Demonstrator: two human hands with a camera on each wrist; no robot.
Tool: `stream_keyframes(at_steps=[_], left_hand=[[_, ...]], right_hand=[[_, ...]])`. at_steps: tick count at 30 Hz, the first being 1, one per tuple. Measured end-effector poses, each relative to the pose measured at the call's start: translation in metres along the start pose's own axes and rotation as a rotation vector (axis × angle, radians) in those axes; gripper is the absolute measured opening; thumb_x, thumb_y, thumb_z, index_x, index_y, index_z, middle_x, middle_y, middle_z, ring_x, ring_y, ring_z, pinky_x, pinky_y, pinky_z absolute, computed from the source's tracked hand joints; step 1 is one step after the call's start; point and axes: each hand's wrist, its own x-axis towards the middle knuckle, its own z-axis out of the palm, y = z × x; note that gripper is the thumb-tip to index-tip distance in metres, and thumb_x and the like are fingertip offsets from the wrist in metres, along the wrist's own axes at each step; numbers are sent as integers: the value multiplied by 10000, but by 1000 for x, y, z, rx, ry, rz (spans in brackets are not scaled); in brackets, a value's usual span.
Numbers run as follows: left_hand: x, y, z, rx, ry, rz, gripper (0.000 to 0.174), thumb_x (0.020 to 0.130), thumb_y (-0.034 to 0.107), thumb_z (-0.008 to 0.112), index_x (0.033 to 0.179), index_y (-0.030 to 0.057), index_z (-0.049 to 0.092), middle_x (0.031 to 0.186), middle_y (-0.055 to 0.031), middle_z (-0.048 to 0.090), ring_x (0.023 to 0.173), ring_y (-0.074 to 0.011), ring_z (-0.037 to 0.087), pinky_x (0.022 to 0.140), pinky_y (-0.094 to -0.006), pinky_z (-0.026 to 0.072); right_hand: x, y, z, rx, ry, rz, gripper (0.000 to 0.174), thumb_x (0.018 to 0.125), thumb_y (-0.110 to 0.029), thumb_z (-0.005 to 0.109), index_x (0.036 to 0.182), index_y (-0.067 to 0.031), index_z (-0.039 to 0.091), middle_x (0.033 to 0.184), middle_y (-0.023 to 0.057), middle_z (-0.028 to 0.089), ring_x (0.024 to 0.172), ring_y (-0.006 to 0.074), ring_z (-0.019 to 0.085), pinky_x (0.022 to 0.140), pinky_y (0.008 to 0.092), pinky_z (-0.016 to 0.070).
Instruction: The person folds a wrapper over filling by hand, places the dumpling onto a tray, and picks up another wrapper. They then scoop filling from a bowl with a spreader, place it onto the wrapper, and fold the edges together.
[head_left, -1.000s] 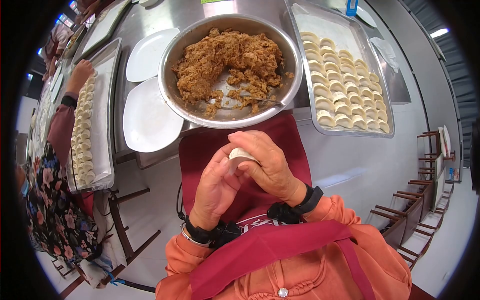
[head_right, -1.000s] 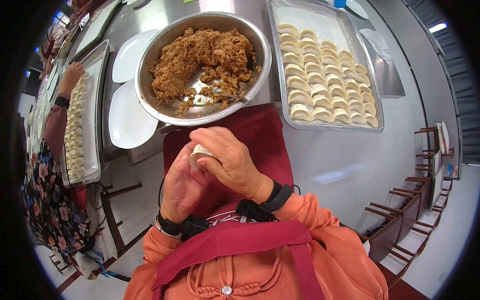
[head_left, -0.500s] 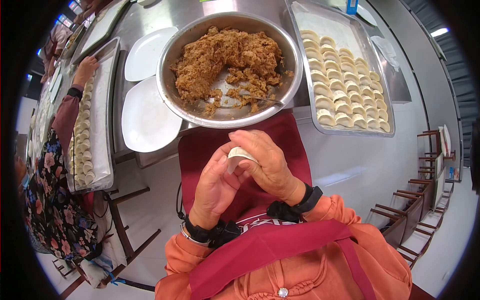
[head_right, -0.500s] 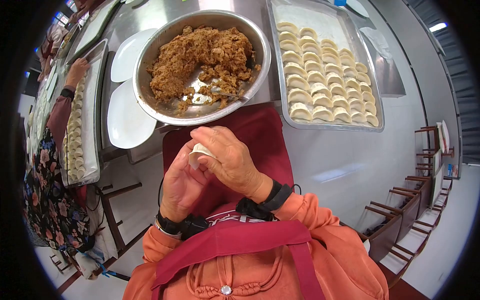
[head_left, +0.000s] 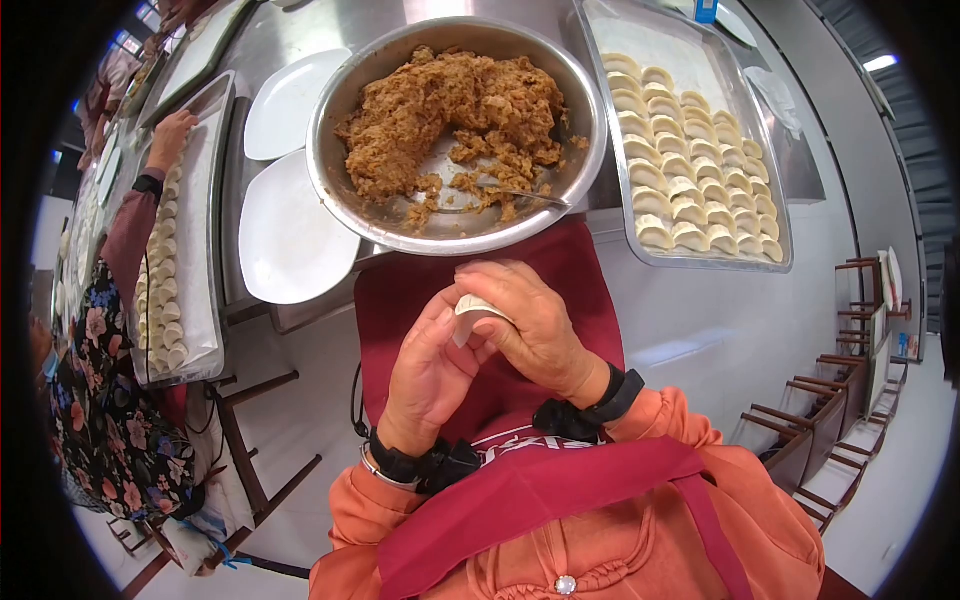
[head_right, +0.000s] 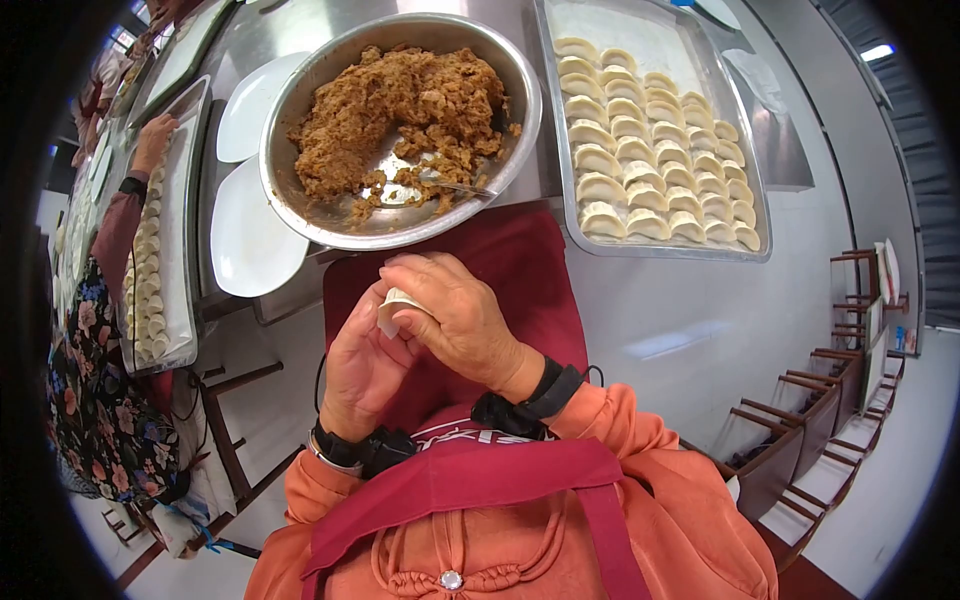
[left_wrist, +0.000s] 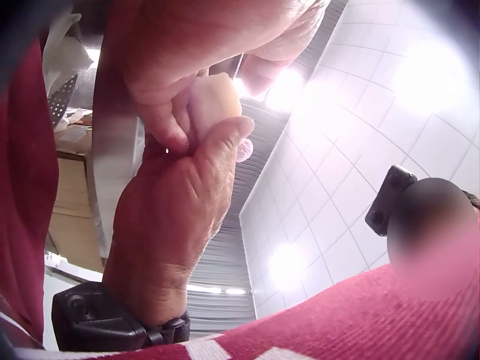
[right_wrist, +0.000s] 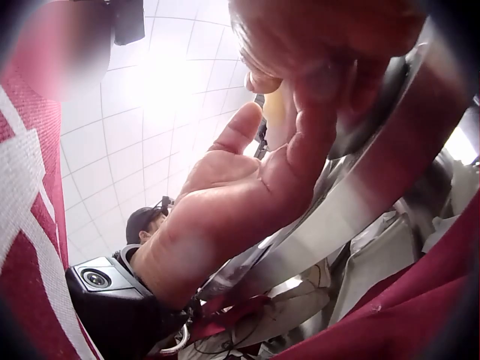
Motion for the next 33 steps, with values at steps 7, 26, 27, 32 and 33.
stream_keyframes(at_steps=[7, 26, 27, 32, 33], left_hand=[[1, -2, -8, 8, -22, -19, 382, 888, 242, 476, 1206, 39, 423, 1110, -71, 532, 1014, -156, 531, 882, -327, 429], [-3, -1, -4, 110, 37, 5, 379, 919, 296, 434, 1207, 50, 440, 1108, -47, 523, 1012, -134, 519, 877, -321, 426], [-3, -1, -3, 108, 39, 8, 380, 924, 300, 420, 1206, 45, 443, 1106, -47, 524, 1008, -138, 520, 874, -322, 426], [-3, -2, -5, 90, 39, 12, 389, 935, 307, 389, 1203, 30, 446, 1096, -52, 529, 997, -148, 520, 867, -327, 426], [-3, -2, -3, 93, 47, 11, 388, 937, 307, 384, 1200, 29, 448, 1091, -53, 530, 991, -148, 520, 866, -327, 426]], right_hand=[[-2, 4, -1, 14, -32, 44, 257, 814, -206, 556, 1022, -59, 590, 1028, 133, 585, 893, 325, 537, 746, 377, 465], [-1, -2, 1, 0, -40, 36, 261, 777, -167, 586, 1015, -60, 595, 1021, 120, 589, 903, 311, 544, 754, 370, 466], [-1, -4, 1, 0, -31, 42, 278, 759, -156, 604, 1020, -59, 592, 1022, 121, 588, 904, 311, 544, 757, 371, 465], [-1, -5, 0, -11, -37, 27, 341, 693, -113, 653, 1023, -58, 588, 1026, 119, 586, 906, 314, 543, 762, 372, 466], [0, -6, -1, -18, -28, 25, 352, 677, -98, 660, 1020, -60, 588, 1024, 118, 586, 907, 315, 543, 763, 372, 466]])
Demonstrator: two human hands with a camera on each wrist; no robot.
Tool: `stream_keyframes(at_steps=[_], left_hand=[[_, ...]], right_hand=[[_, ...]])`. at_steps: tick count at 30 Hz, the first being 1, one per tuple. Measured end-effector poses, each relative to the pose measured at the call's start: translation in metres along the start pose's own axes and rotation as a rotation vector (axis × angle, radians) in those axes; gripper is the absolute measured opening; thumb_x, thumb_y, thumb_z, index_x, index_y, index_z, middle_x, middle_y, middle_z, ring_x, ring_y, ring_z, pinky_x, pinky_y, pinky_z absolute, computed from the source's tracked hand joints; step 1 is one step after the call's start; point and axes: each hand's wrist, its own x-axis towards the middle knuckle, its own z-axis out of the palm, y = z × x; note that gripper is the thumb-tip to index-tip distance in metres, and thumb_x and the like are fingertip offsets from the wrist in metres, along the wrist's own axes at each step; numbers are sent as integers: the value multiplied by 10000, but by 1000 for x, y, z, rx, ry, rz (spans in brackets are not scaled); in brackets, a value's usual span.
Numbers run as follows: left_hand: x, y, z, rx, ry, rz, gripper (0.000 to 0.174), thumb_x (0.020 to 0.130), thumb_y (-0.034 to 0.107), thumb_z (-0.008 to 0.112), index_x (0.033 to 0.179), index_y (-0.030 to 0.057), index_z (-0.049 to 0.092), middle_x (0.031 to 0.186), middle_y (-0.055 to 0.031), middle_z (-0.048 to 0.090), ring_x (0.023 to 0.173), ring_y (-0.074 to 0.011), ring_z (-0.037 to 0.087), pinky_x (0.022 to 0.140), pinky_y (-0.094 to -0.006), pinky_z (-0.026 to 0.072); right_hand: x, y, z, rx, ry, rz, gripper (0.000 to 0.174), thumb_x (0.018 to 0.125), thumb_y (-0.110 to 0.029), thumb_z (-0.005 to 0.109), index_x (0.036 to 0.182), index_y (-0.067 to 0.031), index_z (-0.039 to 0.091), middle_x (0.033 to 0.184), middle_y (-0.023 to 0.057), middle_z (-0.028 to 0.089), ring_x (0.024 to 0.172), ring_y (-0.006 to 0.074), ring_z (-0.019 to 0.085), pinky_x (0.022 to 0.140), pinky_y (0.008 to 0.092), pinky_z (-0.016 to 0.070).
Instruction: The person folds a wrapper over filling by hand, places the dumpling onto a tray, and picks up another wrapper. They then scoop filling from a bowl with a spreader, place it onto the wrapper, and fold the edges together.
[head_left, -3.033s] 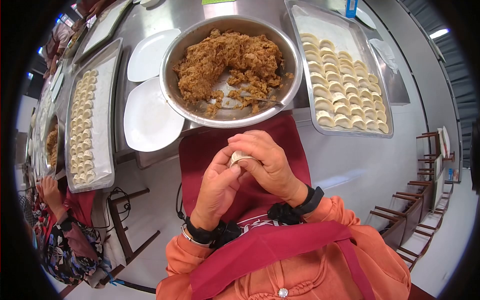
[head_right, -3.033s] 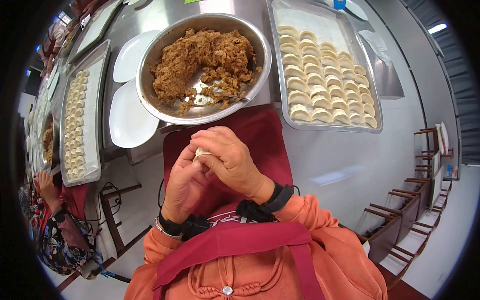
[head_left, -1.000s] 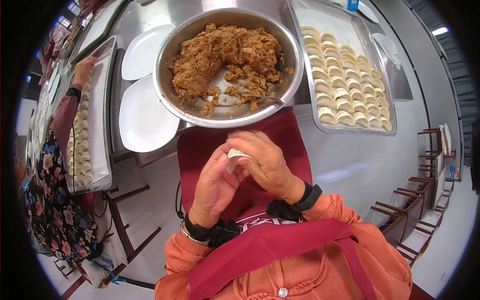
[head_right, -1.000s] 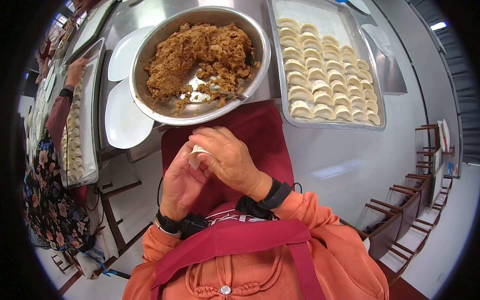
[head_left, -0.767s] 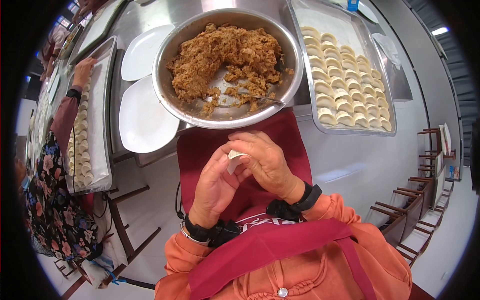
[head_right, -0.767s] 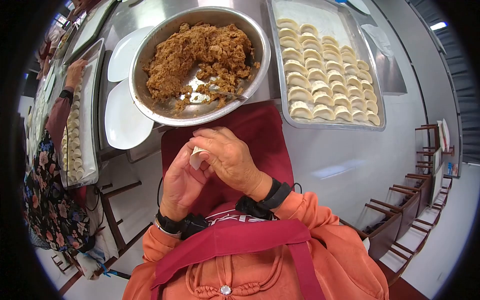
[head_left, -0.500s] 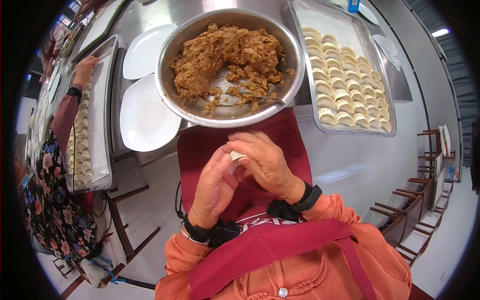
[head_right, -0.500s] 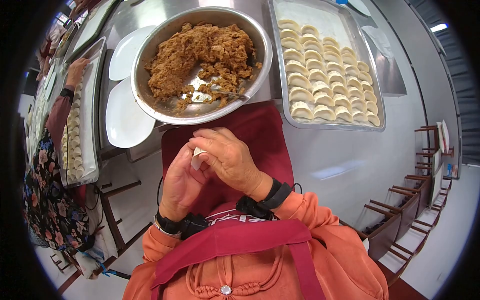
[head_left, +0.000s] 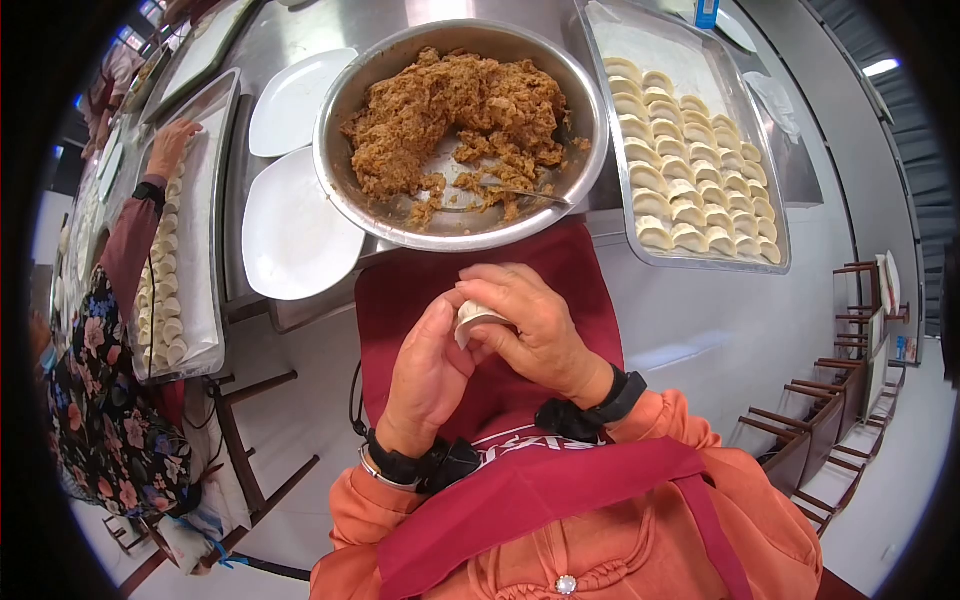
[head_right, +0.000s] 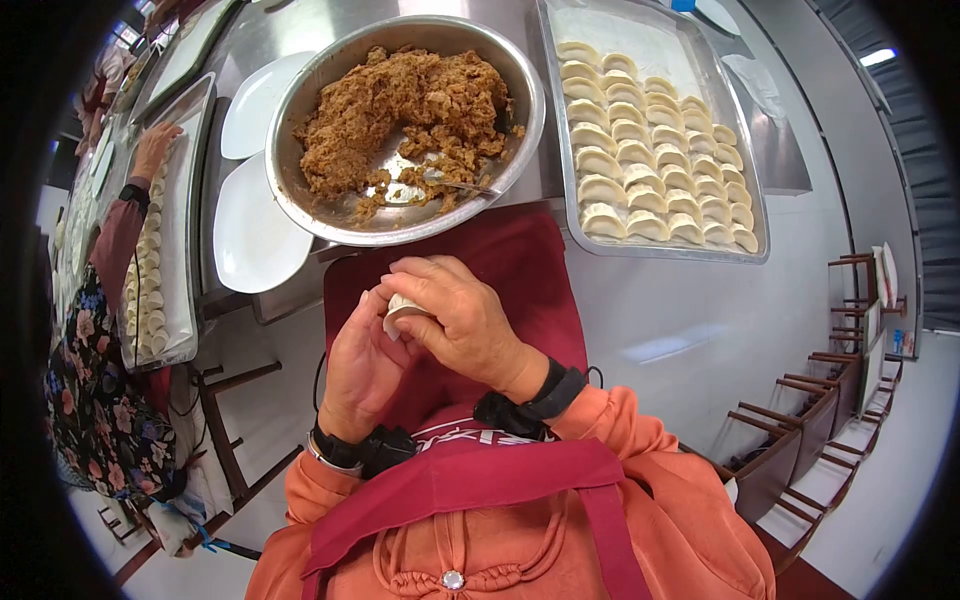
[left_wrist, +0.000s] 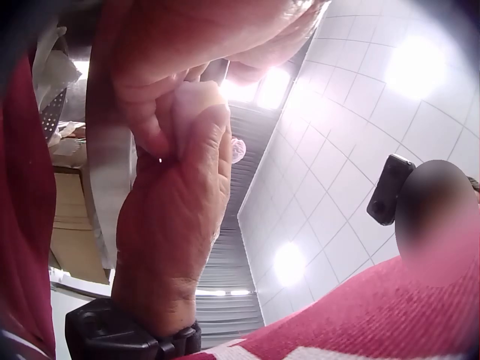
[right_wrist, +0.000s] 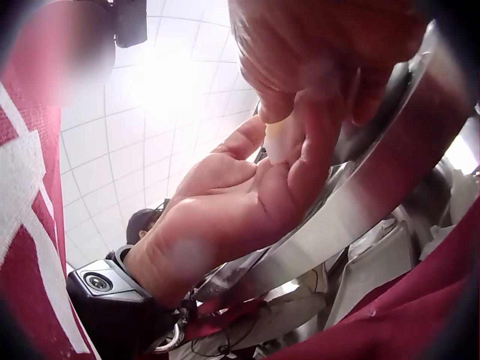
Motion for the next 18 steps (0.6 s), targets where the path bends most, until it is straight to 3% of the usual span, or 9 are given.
stream_keyframes(at_steps=[9, 18], left_hand=[[-1, 0, 3, 22, 2, -7, 390, 950, 305, 344, 1166, 5, 469, 1070, -65, 534, 952, -140, 516, 855, -315, 424], [0, -1, 3, 32, 23, -18, 389, 956, 295, 332, 1162, -1, 477, 1052, -62, 538, 937, -136, 514, 837, -308, 427]], right_hand=[[-2, 5, -1, 10, 6, -37, 192, 650, -52, 655, 841, -71, 636, 1002, 84, 592, 915, 282, 546, 760, 353, 471], [-3, 4, -1, 23, 2, 1, 190, 640, -43, 660, 827, -68, 635, 1001, 81, 592, 919, 278, 545, 762, 351, 470]])
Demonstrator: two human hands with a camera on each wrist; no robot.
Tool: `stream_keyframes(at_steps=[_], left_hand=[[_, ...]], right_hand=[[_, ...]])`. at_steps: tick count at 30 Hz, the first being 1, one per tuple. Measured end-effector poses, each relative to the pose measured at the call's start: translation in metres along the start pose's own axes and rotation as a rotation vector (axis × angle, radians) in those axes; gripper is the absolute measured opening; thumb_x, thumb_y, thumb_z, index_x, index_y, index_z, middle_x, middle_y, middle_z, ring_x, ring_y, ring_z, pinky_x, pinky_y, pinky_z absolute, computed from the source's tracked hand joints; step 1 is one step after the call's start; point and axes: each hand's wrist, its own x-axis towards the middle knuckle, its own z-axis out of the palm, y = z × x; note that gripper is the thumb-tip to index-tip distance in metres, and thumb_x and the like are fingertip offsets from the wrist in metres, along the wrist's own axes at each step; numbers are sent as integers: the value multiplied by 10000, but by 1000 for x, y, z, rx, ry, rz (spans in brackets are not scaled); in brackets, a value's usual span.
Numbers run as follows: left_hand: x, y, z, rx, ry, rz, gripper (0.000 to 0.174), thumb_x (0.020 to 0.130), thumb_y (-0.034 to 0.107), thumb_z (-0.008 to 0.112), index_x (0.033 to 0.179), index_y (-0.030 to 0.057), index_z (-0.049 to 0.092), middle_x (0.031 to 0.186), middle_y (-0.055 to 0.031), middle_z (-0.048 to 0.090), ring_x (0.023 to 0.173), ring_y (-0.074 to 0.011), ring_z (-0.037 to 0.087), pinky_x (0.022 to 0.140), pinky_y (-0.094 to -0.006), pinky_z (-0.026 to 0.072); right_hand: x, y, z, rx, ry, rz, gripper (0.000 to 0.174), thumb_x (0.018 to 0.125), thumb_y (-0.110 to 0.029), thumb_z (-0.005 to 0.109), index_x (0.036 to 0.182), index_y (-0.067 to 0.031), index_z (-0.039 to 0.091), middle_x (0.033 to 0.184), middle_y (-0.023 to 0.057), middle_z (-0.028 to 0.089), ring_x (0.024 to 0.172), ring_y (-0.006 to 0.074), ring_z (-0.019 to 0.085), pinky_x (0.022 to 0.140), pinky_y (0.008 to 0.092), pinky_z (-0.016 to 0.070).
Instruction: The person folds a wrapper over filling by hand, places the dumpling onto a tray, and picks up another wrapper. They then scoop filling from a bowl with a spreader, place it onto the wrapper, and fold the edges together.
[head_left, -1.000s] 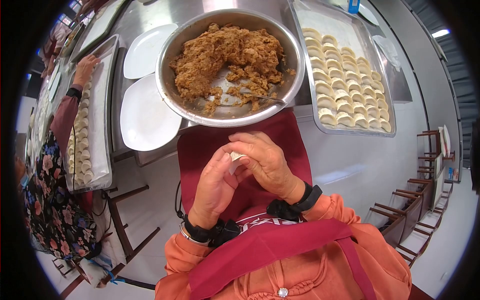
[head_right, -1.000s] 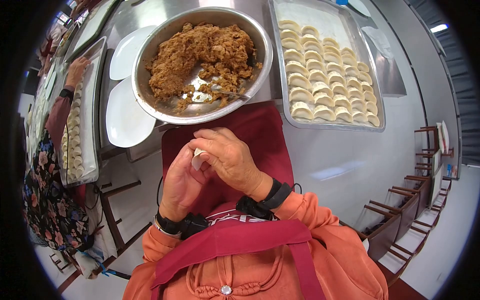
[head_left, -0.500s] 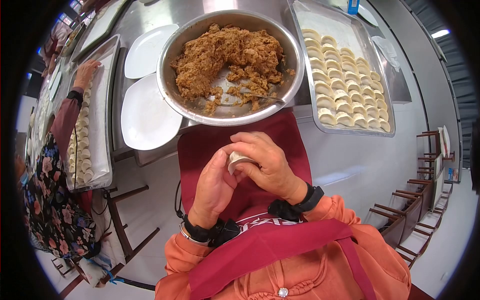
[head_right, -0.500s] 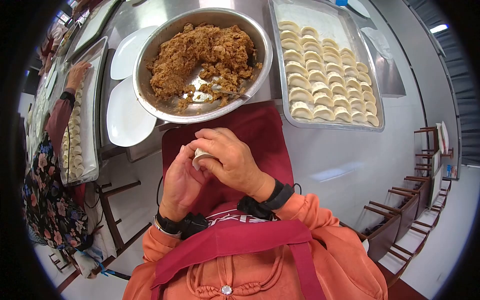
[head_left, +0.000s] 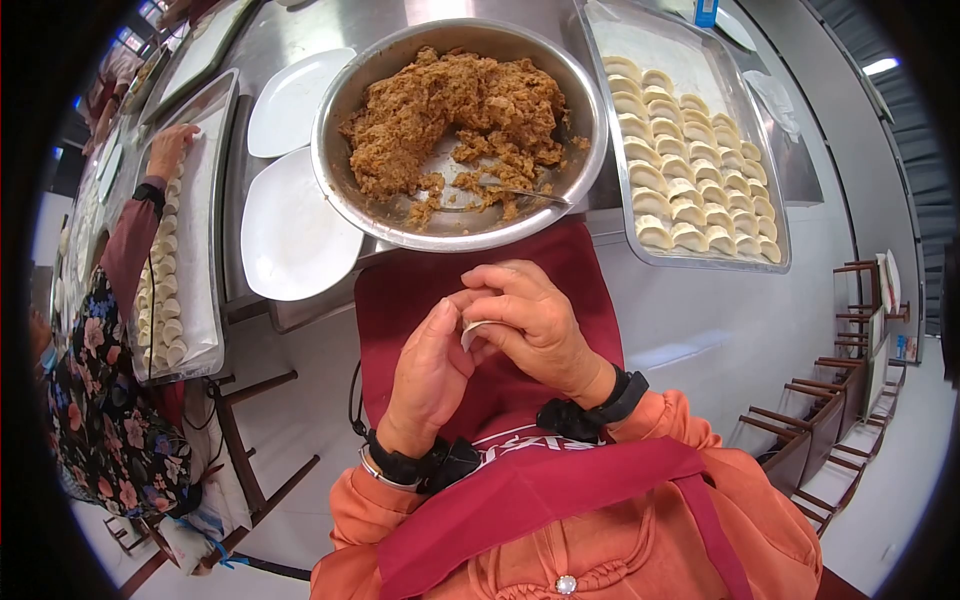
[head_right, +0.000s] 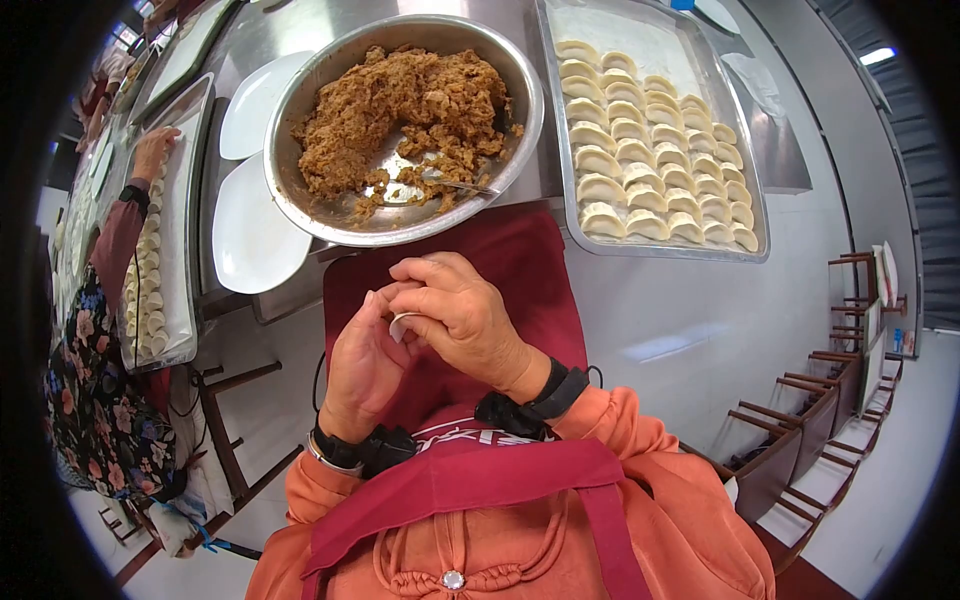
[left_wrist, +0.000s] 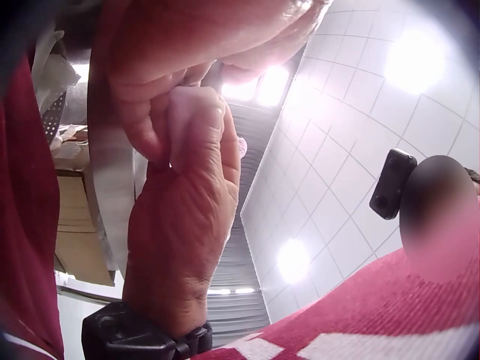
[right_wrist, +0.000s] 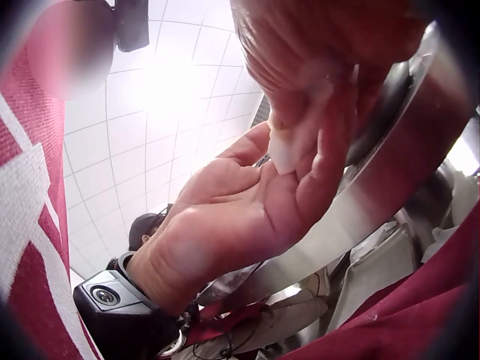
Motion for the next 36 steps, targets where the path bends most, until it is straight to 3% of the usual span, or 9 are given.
stream_keyframes(at_steps=[13, 19, 30, 31, 36], left_hand=[[0, -4, -5, 14, 4, -18, 359, 958, 282, 337, 1143, 16, 494, 1043, -59, 540, 932, -136, 523, 825, -306, 442], [1, -7, -9, 14, 44, -31, 327, 955, 263, 347, 1133, 33, 496, 1045, -60, 545, 947, -145, 527, 805, -302, 449], [3, -10, -13, 84, 89, -35, 315, 955, 253, 334, 1133, 45, 491, 1053, -50, 544, 945, -145, 528, 805, -316, 441], [4, -11, -12, 113, 138, -33, 328, 958, 275, 321, 1116, 49, 497, 1033, -45, 551, 918, -145, 532, 795, -321, 434], [3, -15, -17, 141, 18, -67, 310, 948, 212, 337, 1184, 49, 456, 1115, -53, 519, 1000, -148, 517, 836, -310, 441]], right_hand=[[-2, 0, 0, 20, -43, 6, 200, 639, -25, 670, 831, -55, 621, 974, 83, 603, 909, 272, 542, 771, 349, 449], [-4, -4, 0, -111, -90, 67, 322, 616, -56, 686, 928, -76, 614, 1011, 92, 591, 915, 284, 544, 755, 350, 468], [-5, -5, -1, -403, -162, -49, 443, 567, -112, 683, 992, -96, 560, 979, 71, 544, 859, 251, 535, 703, 343, 474], [-5, -5, -2, -415, -167, -68, 419, 568, -118, 674, 969, -101, 555, 953, 62, 541, 827, 237, 536, 679, 333, 472], [-8, -4, -8, -469, -216, -63, 308, 617, -149, 630, 913, -104, 561, 856, 45, 530, 751, 215, 539, 628, 307, 467]])
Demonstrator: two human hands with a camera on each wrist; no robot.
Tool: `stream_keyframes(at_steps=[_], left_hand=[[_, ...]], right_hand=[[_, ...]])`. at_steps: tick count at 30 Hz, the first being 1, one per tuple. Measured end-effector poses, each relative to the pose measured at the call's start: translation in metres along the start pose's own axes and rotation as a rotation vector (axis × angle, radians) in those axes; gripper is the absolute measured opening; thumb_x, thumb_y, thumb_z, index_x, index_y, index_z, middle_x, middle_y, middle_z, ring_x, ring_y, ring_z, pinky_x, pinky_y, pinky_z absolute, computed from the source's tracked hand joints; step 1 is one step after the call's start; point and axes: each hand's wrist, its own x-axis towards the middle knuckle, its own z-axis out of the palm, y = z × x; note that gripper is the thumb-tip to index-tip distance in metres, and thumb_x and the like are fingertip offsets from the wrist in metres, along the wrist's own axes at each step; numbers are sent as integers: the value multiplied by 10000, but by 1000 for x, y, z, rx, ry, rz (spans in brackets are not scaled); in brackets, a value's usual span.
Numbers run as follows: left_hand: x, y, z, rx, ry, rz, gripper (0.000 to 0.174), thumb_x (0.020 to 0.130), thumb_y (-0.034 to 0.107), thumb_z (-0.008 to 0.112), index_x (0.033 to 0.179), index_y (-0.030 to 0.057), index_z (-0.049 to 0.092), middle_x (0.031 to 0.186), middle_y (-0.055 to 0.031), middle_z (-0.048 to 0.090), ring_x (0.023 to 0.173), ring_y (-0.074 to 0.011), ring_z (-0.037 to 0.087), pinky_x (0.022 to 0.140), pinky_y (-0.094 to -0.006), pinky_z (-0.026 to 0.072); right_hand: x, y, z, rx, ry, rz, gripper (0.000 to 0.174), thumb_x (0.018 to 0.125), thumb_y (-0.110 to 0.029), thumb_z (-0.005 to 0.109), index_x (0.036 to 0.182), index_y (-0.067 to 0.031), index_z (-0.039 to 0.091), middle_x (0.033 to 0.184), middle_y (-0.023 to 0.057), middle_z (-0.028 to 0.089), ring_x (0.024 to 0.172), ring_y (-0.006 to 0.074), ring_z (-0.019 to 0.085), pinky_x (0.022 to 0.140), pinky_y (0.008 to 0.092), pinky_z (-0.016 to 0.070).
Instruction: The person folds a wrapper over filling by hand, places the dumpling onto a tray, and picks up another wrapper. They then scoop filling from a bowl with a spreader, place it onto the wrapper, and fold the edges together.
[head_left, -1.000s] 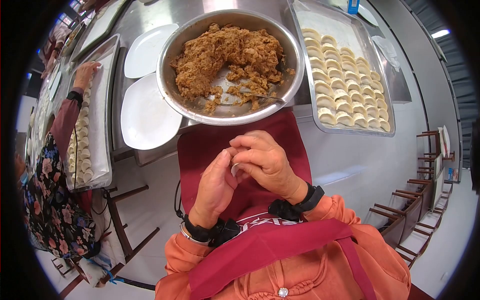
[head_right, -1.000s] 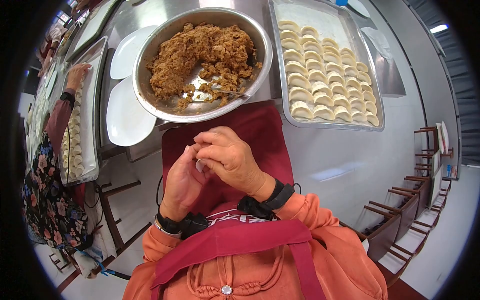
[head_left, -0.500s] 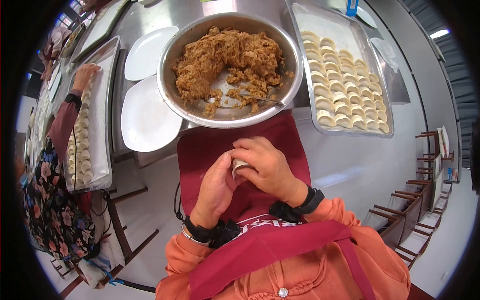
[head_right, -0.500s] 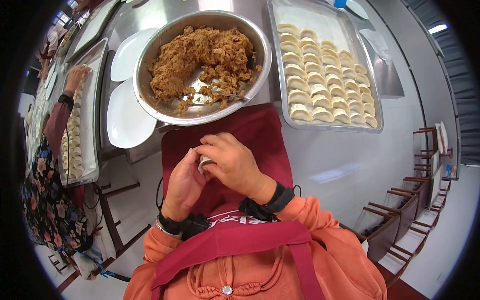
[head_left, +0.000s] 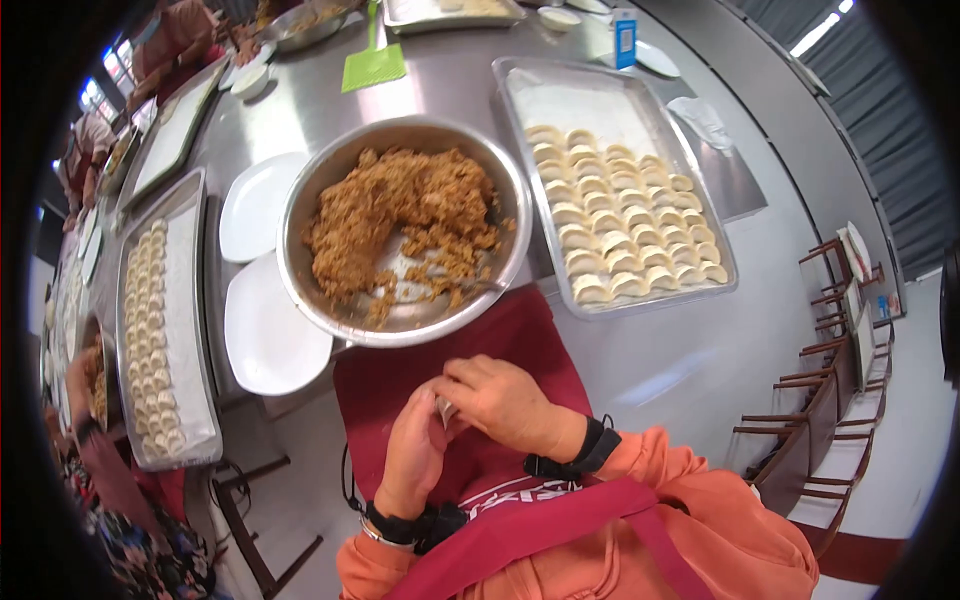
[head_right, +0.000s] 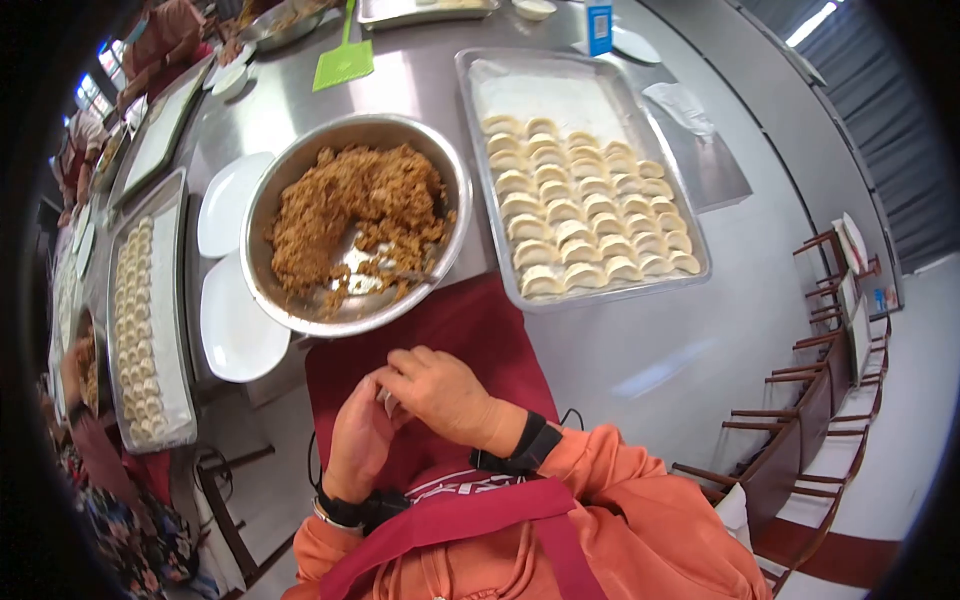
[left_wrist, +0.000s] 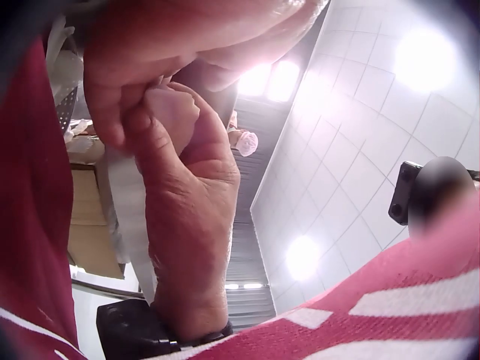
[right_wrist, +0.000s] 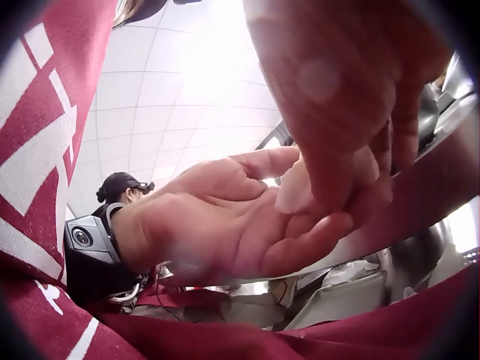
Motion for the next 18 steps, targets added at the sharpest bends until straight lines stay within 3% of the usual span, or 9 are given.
stream_keyframes(at_steps=[2, 6, 10, 18], left_hand=[[-1, 1, 4, 22, 32, -25, 335, 946, 223, 339, 1214, 43, 426, 1137, -61, 510, 1011, -154, 516, 847, -315, 437], [-3, 5, 13, 51, -9, -38, 402, 935, 258, 362, 1269, 36, 355, 1165, -89, 494, 1018, -185, 517, 870, -350, 429], [-3, 7, 17, 99, -124, -92, 449, 919, 283, 399, 1267, 6, 340, 1168, -111, 495, 1046, -206, 514, 878, -364, 425], [2, 8, 15, 173, -155, -194, 377, 917, 220, 397, 1218, -7, 394, 1179, -177, 518, 1071, -253, 523, 901, -358, 410]], right_hand=[[-3, 3, -2, 19, -41, 8, 370, 616, -139, 651, 968, -64, 565, 932, 85, 557, 795, 252, 550, 674, 334, 472], [-11, 7, -5, 55, -19, -37, 249, 642, -128, 615, 875, -78, 544, 833, 59, 539, 743, 233, 540, 643, 319, 469], [-21, 12, -18, 117, -23, -25, 239, 651, -121, 628, 868, -81, 536, 803, 61, 542, 746, 248, 531, 648, 338, 462], [-30, 34, -85, 318, 26, 188, 256, 691, -115, 651, 930, -73, 570, 841, 82, 565, 800, 280, 544, 682, 347, 457]])
